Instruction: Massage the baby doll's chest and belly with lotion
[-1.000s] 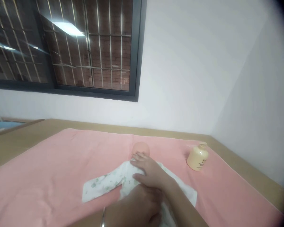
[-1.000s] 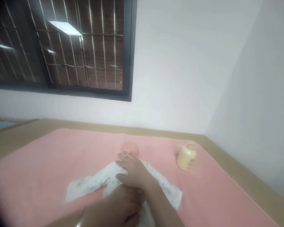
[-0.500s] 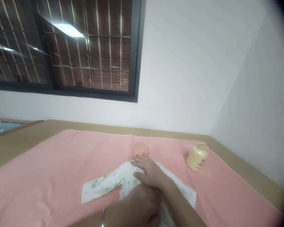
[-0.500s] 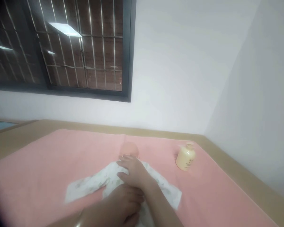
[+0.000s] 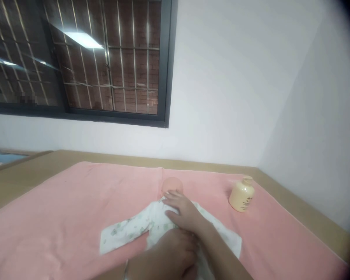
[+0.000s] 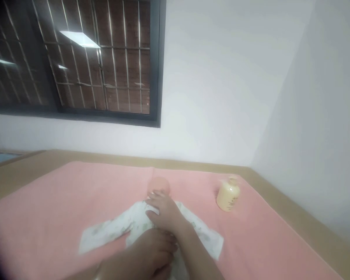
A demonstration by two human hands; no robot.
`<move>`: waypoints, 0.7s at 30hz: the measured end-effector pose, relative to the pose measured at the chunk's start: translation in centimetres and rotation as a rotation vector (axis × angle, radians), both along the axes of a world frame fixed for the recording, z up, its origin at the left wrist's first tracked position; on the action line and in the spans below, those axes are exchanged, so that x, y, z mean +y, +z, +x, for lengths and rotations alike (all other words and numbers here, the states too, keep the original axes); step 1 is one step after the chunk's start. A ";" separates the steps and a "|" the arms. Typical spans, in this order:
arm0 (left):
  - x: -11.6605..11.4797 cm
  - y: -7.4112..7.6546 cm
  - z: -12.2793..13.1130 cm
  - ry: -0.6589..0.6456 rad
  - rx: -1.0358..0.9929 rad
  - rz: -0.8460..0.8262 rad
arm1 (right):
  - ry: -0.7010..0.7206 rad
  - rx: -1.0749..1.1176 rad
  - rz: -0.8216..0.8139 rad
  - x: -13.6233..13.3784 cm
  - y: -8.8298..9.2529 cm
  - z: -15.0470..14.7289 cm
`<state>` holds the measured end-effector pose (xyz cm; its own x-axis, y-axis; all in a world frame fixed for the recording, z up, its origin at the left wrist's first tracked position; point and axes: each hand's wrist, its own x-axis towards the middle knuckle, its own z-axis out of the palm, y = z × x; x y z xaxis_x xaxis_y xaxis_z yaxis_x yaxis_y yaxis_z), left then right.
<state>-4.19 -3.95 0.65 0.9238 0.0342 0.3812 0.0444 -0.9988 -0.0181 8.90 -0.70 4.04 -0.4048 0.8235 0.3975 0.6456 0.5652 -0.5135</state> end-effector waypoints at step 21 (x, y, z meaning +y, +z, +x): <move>3.0 -4.6 1.0 -0.072 -0.136 0.200 | 0.023 -0.001 0.093 -0.5 0.9 0.1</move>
<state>-3.20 -0.94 -3.91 0.8610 -0.1183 0.4947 -0.0107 -0.9766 -0.2149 9.05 -1.25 4.96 -0.4238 0.7734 0.4715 0.6320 0.6253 -0.4577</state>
